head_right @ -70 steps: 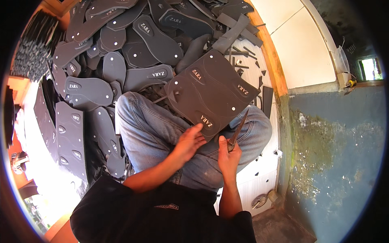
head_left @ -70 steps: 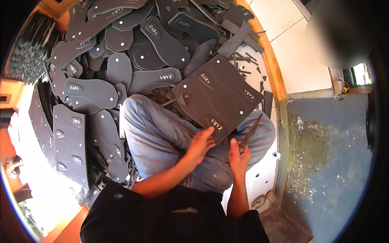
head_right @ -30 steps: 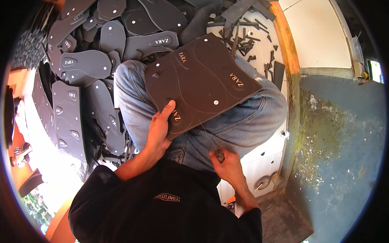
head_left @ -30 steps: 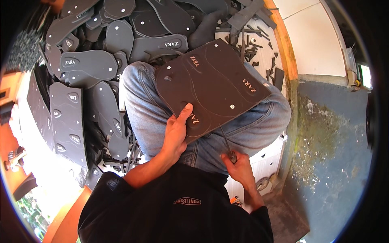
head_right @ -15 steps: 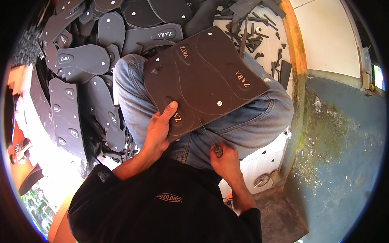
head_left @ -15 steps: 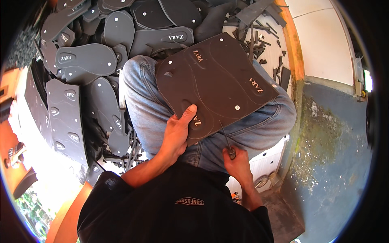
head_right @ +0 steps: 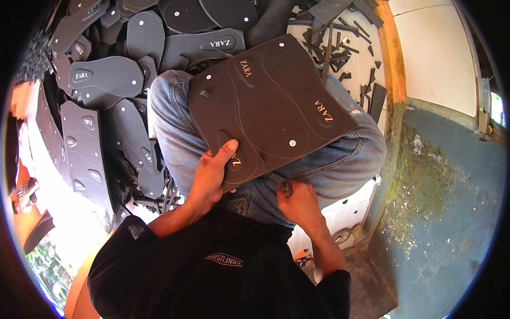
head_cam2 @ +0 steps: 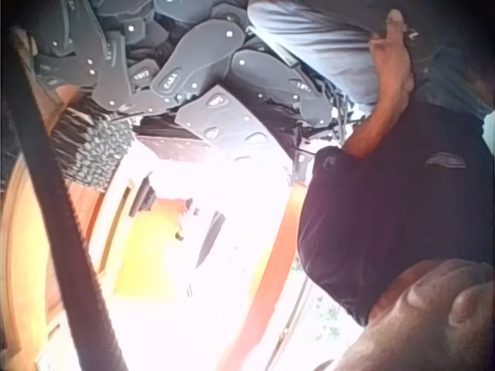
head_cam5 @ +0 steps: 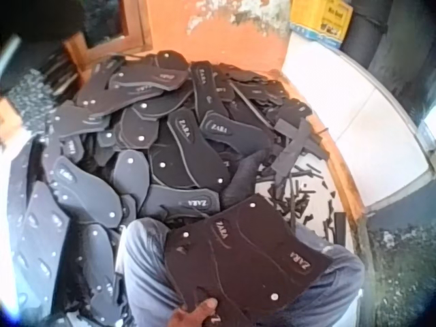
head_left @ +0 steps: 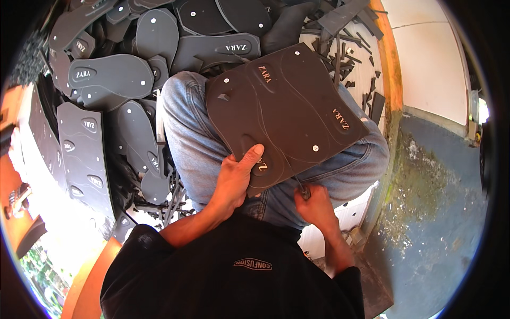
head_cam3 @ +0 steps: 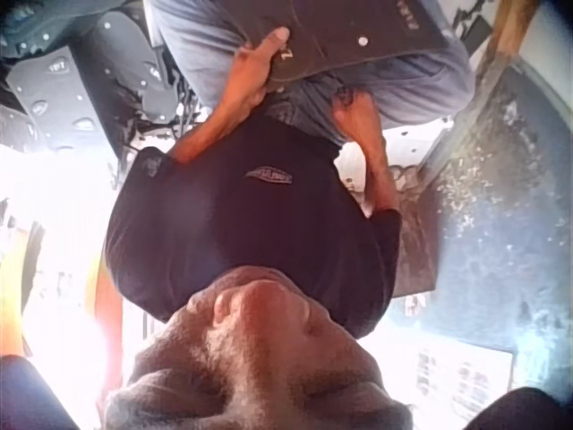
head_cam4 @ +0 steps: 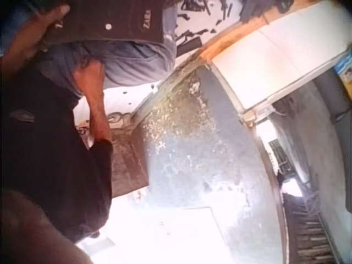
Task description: The person trims the edges of multiple shoe soles using shears while sitting on the floor next to a pile of components.
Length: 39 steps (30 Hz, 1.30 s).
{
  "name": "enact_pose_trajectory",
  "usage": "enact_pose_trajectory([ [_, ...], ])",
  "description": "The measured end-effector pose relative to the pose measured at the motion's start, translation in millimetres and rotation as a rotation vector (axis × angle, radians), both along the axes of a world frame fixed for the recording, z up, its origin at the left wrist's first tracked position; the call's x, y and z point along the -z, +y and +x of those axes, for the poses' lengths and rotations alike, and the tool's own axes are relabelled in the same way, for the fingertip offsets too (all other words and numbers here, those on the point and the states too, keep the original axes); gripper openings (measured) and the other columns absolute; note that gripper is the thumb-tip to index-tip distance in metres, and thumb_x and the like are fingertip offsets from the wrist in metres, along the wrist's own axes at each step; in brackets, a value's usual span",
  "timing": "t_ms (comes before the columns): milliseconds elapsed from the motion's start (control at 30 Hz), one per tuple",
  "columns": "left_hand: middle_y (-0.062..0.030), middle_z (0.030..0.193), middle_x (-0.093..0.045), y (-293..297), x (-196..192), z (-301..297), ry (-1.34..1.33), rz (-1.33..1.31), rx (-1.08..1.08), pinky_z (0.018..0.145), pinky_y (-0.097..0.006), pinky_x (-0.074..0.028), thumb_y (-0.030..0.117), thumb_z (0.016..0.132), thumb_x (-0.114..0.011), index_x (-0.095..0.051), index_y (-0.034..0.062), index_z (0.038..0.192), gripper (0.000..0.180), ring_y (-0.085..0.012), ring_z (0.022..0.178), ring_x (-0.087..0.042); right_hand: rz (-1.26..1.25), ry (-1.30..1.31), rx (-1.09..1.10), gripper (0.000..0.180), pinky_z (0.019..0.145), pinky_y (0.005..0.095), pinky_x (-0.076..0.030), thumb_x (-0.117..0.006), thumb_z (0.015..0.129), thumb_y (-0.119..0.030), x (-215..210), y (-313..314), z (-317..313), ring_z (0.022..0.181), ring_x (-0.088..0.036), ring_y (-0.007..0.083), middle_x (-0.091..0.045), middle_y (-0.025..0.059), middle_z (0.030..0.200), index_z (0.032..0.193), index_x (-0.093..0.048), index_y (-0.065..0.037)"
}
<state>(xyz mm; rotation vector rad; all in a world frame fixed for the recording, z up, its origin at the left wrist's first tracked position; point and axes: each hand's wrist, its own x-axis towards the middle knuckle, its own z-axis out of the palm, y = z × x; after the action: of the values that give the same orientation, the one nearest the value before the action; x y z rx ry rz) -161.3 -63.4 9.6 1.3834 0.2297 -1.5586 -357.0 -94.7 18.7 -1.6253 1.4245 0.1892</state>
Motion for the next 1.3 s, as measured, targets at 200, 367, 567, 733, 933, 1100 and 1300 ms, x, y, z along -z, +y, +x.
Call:
enact_pose_trajectory([
  [200, -0.0049, 0.074, -0.062, 2.8, 1.6, 3.5, 0.028, 0.01, 0.042, 0.028, -0.022, -0.039, 0.037, 0.087, -0.063, -0.056, 0.004, 0.102, 0.037, -0.0123, 0.047, -0.059, 0.07, 0.065, -0.044, 0.018, 0.068, 0.0486, -0.047, -0.058, 0.075, -0.013, 3.4, -13.9, 10.5, 0.074, -0.058, 0.0456, -0.06, 0.0251, 0.068, 0.071, -0.061, 0.004],
  [367, -0.0043, 0.074, -0.062, -0.6, -3.1, 3.5, 0.007, 0.046, 0.047, 0.028, -0.022, -0.039, 0.036, 0.088, -0.062, -0.056, 0.0046, 0.102, 0.035, -0.0116, 0.047, -0.058, 0.026, 0.052, -0.093, 0.02, 0.071, 0.0437, -0.047, -0.058, 0.076, -0.011, 11.9, -17.5, 15.7, 0.08, -0.059, 0.0439, -0.061, 0.0267, 0.078, 0.086, -0.061, 0.006],
  [567, -0.0042, 0.074, -0.061, 1.4, 2.0, 2.5, 0.026, 0.031, 0.057, 0.028, -0.023, -0.039, 0.036, 0.088, -0.062, -0.056, 0.0052, 0.106, 0.036, -0.0114, 0.046, -0.057, 0.037, 0.069, -0.057, 0.03, 0.086, 0.0417, -0.046, -0.058, 0.076, -0.01, 26.7, -15.6, 21.8, 0.102, -0.055, 0.0431, -0.062, 0.027, 0.099, 0.103, -0.06, 0.004],
  [733, -0.0039, 0.074, -0.061, -0.1, 3.8, 0.1, 0.026, 0.034, 0.038, 0.028, -0.024, -0.039, 0.038, 0.086, -0.063, -0.056, 0.0061, 0.102, 0.036, -0.0121, 0.045, -0.057, 0.031, -0.061, 0.027, 0.034, 0.089, 0.0421, -0.044, -0.059, 0.077, -0.008, 29.8, -13.7, 33.9, 0.106, -0.054, 0.0415, -0.061, 0.0244, 0.106, 0.109, -0.058, 0.001],
  [933, -0.0033, 0.072, -0.06, -2.3, 5.9, -3.7, 0.027, 0.023, 0.013, 0.028, -0.024, -0.038, 0.04, 0.085, -0.064, -0.055, 0.0076, 0.1, 0.036, -0.0123, 0.045, -0.056, -0.008, -0.139, 0.021, 0.037, 0.092, 0.0417, -0.043, -0.06, 0.079, -0.012, 42.2, -12.3, 43.7, 0.111, -0.053, 0.0382, -0.059, 0.0217, 0.114, 0.114, -0.056, -0.002],
  [1100, -0.0029, 0.071, -0.06, -2.7, 8.4, -5.4, 0.064, 0.013, 0.013, 0.029, -0.025, -0.037, 0.04, 0.085, -0.064, -0.055, 0.0081, 0.099, 0.036, -0.0125, 0.048, -0.057, -0.063, -0.196, 0.009, 0.041, 0.092, 0.0428, -0.042, -0.062, 0.08, -0.02, 52.4, -10.2, 52.1, 0.112, -0.053, 0.0366, -0.058, 0.0195, 0.118, 0.117, -0.056, -0.004],
  [1300, -0.0034, 0.07, -0.058, -7.2, 2.4, -5.1, 0.097, 0.005, 0.021, 0.032, -0.026, -0.037, 0.037, 0.087, -0.063, -0.054, 0.0063, 0.096, 0.033, -0.0125, 0.047, -0.055, -0.129, -0.282, 0.071, 0.036, 0.087, 0.0419, -0.045, -0.063, 0.08, -0.022, 66.0, -3.8, 63.3, 0.105, -0.058, 0.0347, -0.062, 0.0174, 0.11, 0.112, -0.059, -0.006],
])
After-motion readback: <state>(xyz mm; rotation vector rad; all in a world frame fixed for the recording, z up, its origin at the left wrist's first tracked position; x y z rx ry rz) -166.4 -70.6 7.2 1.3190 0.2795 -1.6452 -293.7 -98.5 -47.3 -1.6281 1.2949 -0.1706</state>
